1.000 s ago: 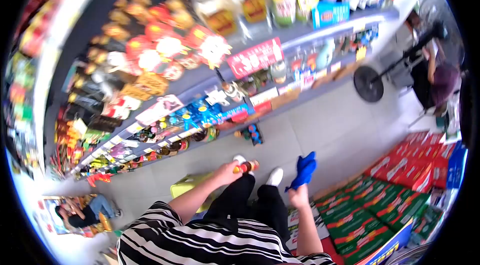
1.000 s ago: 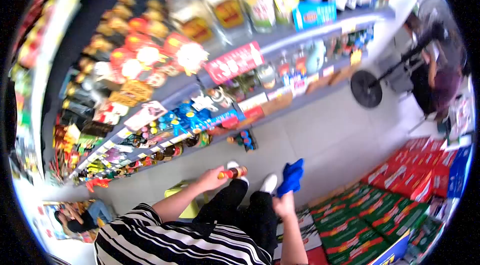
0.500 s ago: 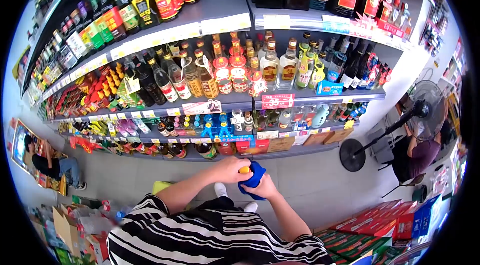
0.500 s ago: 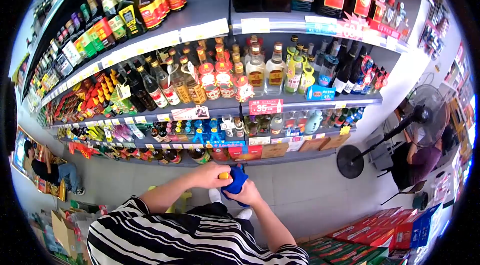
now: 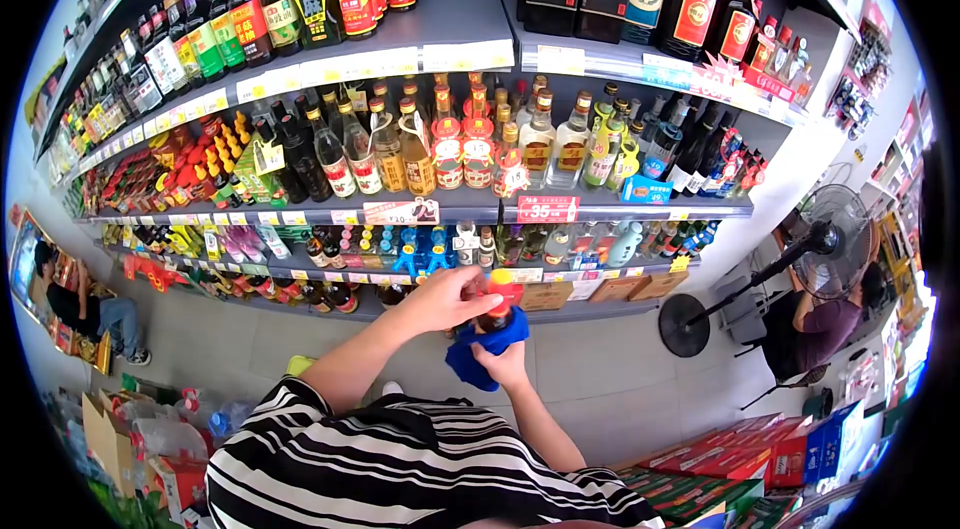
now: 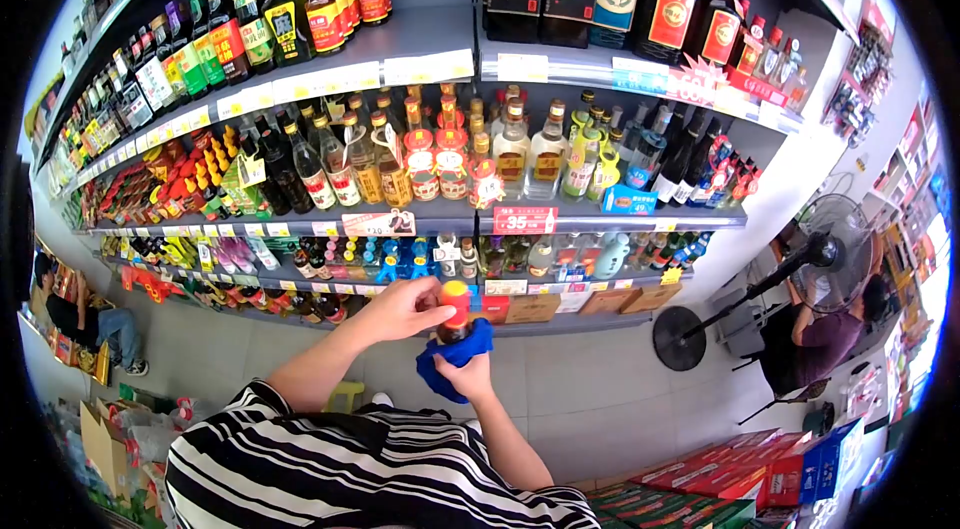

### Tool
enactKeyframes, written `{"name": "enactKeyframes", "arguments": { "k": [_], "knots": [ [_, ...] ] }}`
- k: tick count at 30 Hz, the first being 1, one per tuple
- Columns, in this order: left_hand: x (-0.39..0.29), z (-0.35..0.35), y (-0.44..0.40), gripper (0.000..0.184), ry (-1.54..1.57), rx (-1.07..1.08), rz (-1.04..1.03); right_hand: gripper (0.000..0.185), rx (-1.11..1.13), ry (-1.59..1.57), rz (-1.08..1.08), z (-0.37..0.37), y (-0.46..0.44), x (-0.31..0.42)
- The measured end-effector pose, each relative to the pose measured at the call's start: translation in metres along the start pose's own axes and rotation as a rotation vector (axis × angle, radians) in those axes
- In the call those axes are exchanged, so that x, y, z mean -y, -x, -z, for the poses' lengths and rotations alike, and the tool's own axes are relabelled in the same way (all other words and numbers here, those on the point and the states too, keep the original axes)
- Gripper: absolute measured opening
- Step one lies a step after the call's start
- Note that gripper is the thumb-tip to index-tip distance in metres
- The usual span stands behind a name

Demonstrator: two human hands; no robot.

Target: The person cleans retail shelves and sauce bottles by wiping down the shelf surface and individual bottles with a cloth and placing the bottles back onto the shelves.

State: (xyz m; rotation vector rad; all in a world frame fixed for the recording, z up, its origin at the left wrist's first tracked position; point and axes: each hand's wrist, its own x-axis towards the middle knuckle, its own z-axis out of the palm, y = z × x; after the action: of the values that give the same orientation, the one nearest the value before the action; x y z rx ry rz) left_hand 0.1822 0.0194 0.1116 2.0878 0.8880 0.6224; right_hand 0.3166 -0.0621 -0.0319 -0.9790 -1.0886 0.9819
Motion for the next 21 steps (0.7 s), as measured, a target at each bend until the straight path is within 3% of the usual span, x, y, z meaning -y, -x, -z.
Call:
{"name": "enactKeyframes", "arguments": {
  "k": [2,5,7,9,12,15,17,19,21],
  "knots": [
    [0.021,-0.006,0.005,0.017,0.203,-0.044,-0.011,0.057,-0.055,-0.068,0.039,0.005,-0.008,-0.004],
    [0.043,-0.011,0.027,0.015,0.374,-0.095,0.204,0.044,-0.270,-0.244,-0.031,0.005,-0.019,0.003],
    [0.055,-0.014,0.038,0.015,0.284,-0.063,0.215,0.051,-0.315,-0.481,-0.099,0.001,-0.030,-0.006],
    [0.066,-0.016,0.042,0.016,0.310,-0.053,0.054,0.046,-0.247,-0.573,-0.157,-0.007,-0.036,-0.008],
    [0.052,-0.004,0.043,0.021,0.344,-0.034,0.057,0.041,-0.181,-0.536,-0.194,-0.032,-0.041,-0.006],
    [0.084,0.002,0.045,0.033,0.283,-0.064,0.029,0.045,-0.188,-0.561,-0.233,-0.058,-0.044,-0.003],
    [0.086,0.023,0.044,0.026,0.735,-0.037,0.175,0.047,-0.148,-0.623,-0.214,-0.067,-0.048,-0.003],
    [0.085,0.050,0.048,0.018,0.403,-0.034,0.126,0.054,-0.174,-0.581,-0.271,-0.072,-0.054,-0.014],
    [0.097,0.058,0.047,0.016,0.284,-0.140,-0.038,0.057,-0.157,-0.554,-0.268,-0.078,-0.057,-0.022]
  ]
}}
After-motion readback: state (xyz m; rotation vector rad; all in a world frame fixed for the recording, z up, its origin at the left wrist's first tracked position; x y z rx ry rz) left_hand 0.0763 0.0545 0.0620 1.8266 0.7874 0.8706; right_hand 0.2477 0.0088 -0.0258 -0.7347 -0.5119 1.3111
